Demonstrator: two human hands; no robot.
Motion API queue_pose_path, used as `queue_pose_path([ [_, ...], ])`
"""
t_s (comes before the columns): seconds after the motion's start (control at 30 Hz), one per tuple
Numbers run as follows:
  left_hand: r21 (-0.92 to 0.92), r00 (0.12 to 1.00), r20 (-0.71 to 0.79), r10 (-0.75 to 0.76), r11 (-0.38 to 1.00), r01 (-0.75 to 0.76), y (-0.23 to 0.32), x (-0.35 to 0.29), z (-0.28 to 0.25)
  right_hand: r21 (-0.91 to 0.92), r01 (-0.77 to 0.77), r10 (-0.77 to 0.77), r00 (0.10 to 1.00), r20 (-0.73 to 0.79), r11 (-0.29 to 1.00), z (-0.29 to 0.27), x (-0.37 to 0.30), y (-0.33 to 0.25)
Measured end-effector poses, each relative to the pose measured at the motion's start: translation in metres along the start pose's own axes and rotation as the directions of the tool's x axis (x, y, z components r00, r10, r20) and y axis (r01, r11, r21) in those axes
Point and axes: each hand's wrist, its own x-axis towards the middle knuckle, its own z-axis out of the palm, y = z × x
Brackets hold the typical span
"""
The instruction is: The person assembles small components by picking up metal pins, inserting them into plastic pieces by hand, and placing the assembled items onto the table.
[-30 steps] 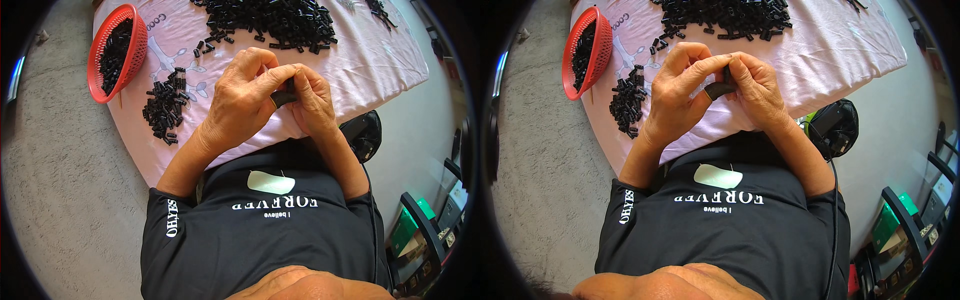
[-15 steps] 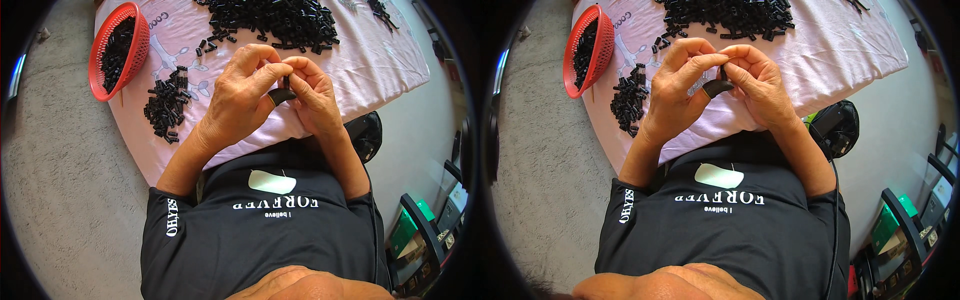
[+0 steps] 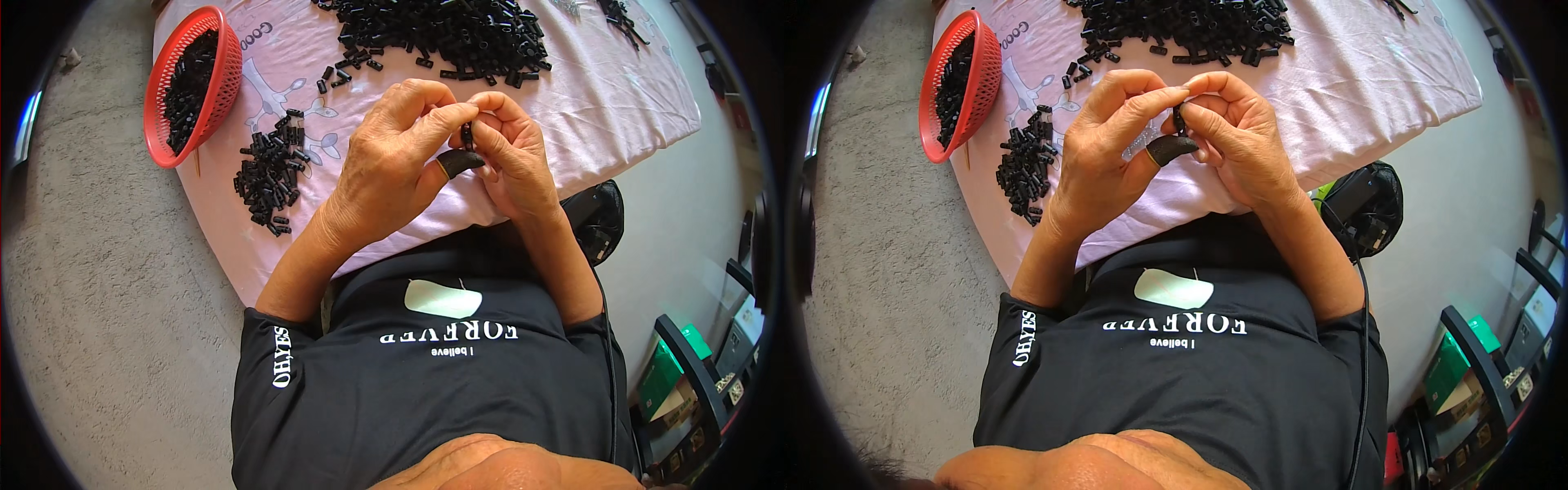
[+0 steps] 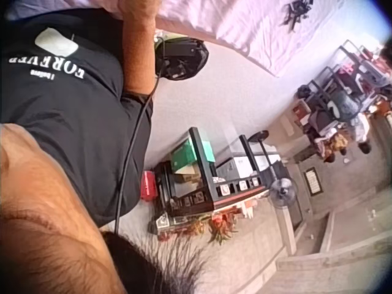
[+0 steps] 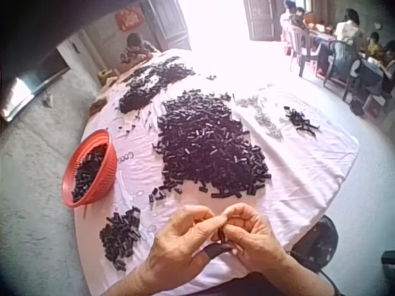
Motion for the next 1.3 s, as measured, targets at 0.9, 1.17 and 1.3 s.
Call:
queue_pose_path([
  [0.9, 0.059, 0.993, -0.103, 0.054, 0.997, -0.048, -0.001, -0.002, 0.012, 0.037, 0.161, -0.161, 0.987, -0.024, 0.986, 0.001, -0.004, 0.01],
  [1.17, 0.009, 0.998, -0.035, -0.058, 0.998, 0.059, -0.006, -0.003, -0.007, -0.242, 0.161, -0.157, 0.987, 0.035, 0.957, 0.0, -0.006, 0.015],
  [1.3, 0.036, 0.978, -0.075, -0.196, 0.979, 0.199, -0.022, -0.012, -0.036, -0.171, 0.129, -0.129, 0.992, 0.009, 0.977, 0.004, -0.004, 0.011],
])
